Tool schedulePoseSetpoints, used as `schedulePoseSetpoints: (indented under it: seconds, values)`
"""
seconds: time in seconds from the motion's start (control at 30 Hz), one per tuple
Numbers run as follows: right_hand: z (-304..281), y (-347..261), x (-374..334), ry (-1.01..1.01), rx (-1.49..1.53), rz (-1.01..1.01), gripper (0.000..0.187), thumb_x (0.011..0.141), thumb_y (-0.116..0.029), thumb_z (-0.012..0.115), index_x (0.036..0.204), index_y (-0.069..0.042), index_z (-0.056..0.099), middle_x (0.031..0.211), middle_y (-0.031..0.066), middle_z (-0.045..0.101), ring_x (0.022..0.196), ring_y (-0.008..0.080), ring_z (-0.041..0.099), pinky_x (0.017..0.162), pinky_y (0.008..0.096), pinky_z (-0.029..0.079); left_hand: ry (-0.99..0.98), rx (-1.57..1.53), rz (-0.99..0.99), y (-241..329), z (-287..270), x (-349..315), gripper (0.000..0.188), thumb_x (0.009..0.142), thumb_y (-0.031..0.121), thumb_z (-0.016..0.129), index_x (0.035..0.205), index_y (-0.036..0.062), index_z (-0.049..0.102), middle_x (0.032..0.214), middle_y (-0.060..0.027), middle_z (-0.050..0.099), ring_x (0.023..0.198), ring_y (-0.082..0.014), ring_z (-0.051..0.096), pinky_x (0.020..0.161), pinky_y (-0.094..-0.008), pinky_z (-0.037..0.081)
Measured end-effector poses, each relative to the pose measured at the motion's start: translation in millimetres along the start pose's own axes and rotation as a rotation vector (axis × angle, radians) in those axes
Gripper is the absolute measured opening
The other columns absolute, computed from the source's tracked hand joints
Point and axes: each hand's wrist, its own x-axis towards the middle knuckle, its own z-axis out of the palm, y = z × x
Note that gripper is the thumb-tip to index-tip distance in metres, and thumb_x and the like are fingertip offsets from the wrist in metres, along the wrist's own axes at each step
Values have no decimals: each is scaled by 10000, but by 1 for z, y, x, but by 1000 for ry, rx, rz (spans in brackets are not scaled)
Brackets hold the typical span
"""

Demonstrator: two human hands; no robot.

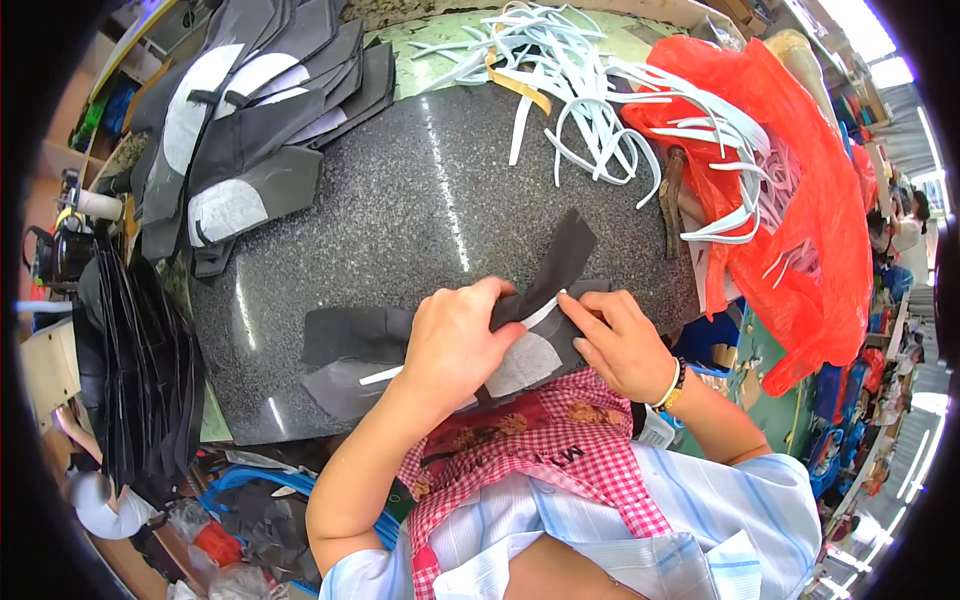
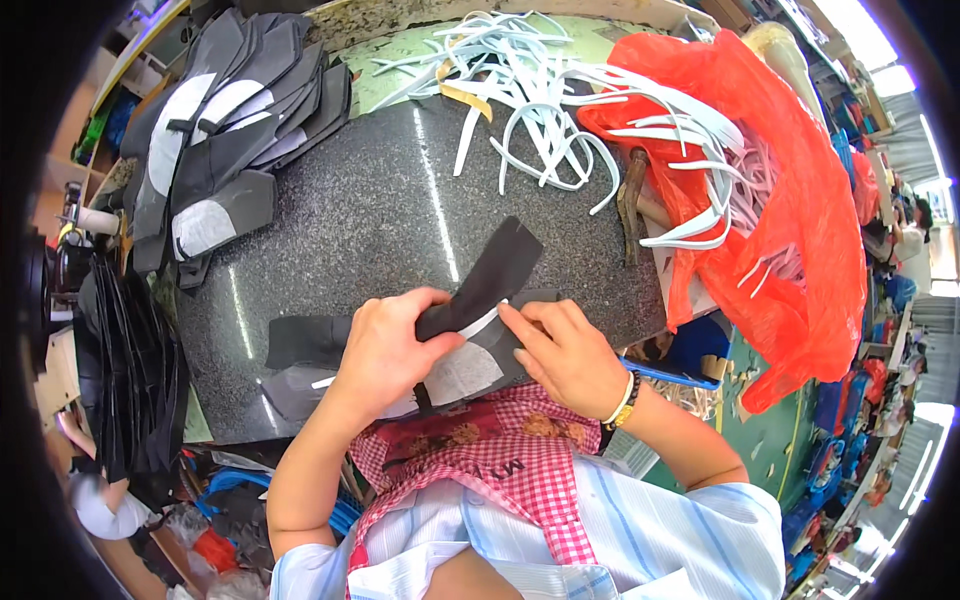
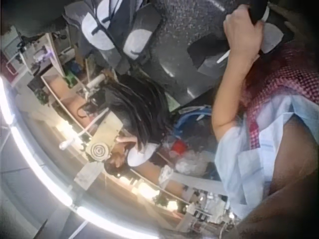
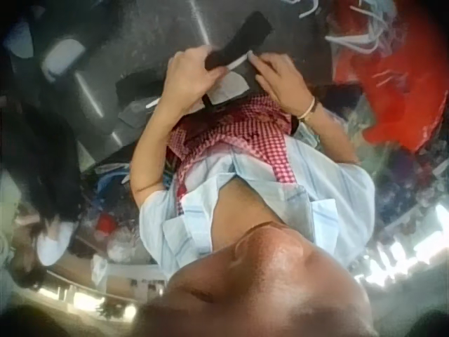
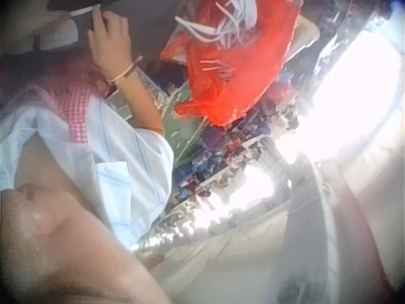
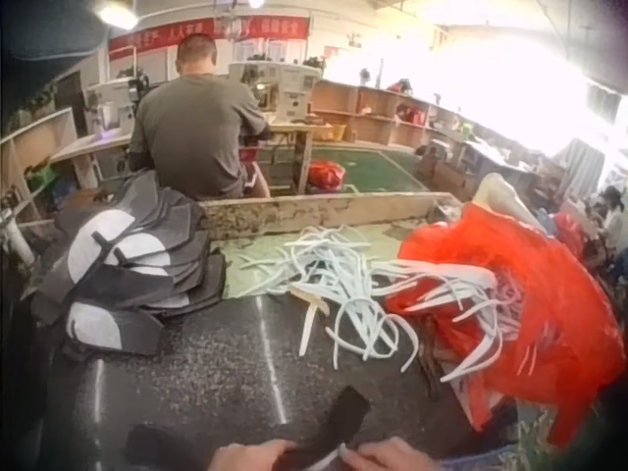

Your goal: The person applies white reinforcement strips to the edges of black shoe components by hand, pressing them down firmly along the perimeter.

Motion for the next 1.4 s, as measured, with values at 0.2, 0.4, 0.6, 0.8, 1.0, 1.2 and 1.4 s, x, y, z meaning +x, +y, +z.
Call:
schedulePoseSetpoints:
  seconds: [0.2, 0.4, 0.6, 0.8, 1.0, 1.2, 1.4]
  values:
    - [-3, 0, 5, -105, -93, 81, 459, 887, -176, 629, 1300, 9, 550, 1080, 137, 552, 931, 286, 550, 830, 338, 492, 90, 253, 380, -1, 16, -23, 266, 744, 67, 715, 1006, 26, 741, 742, -100, 644, 737, -258, 642, 692, -385, 480]
    - [-29, 36, 23, 4, 944, 538, 470, 1017, -240, 525, 1402, 5, 413, 1099, 106, 619, 893, 160, 626, 823, 307, 505, 237, 776, 698, -5, 42, -32, 392, 755, 111, 586, 1094, -56, 689, 1046, -157, 671, 943, -264, 629, 839, -393, 513]
    - [-23, 32, 26, -97, 250, 95, 636, 813, 3, 642, 1401, -216, 545, 1051, 123, 573, 844, 259, 618, 725, 343, 523, 176, 800, 670, -1, 39, -33, 404, 754, 122, 593, 1098, -71, 684, 1076, -201, 686, 934, -262, 660, 832, -367, 518]
    - [-34, 42, 28, -166, -365, -368, 529, 800, -134, 685, 1323, -178, 619, 1133, 128, 577, 1019, 275, 602, 815, 345, 511, 170, 798, 642, 0, 39, -33, 388, 761, 111, 602, 1089, -79, 683, 1051, -201, 684, 936, -263, 660, 824, -360, 516]
    - [5, 7, 34, -170, 390, -173, 617, 752, -289, 765, 1319, -102, 609, 1173, 104, 556, 1049, 263, 571, 882, 399, 486, 296, 836, 694, 3, 19, -48, 305, 799, 143, 628, 1065, 16, 706, 1038, -96, 648, 984, -231, 608, 864, -375, 485]
    - [7, -2, 35, -268, 43, -351, 571, 760, -212, 728, 1316, -127, 630, 1049, 91, 530, 897, 239, 530, 790, 359, 452, 341, 787, 414, -30, -17, -93, 190, 741, 174, 744, 910, 101, 698, 962, -20, 624, 897, -208, 573, 823, -408, 413]
    - [23, -51, 58, -201, 453, -207, 361, 828, -59, 632, 1177, 26, 599, 1183, 168, 564, 1086, 354, 565, 931, 420, 485, 438, 640, 400, -41, -22, -101, 265, 684, 144, 812, 929, 81, 734, 914, -18, 617, 752, -209, 566, 687, -366, 441]
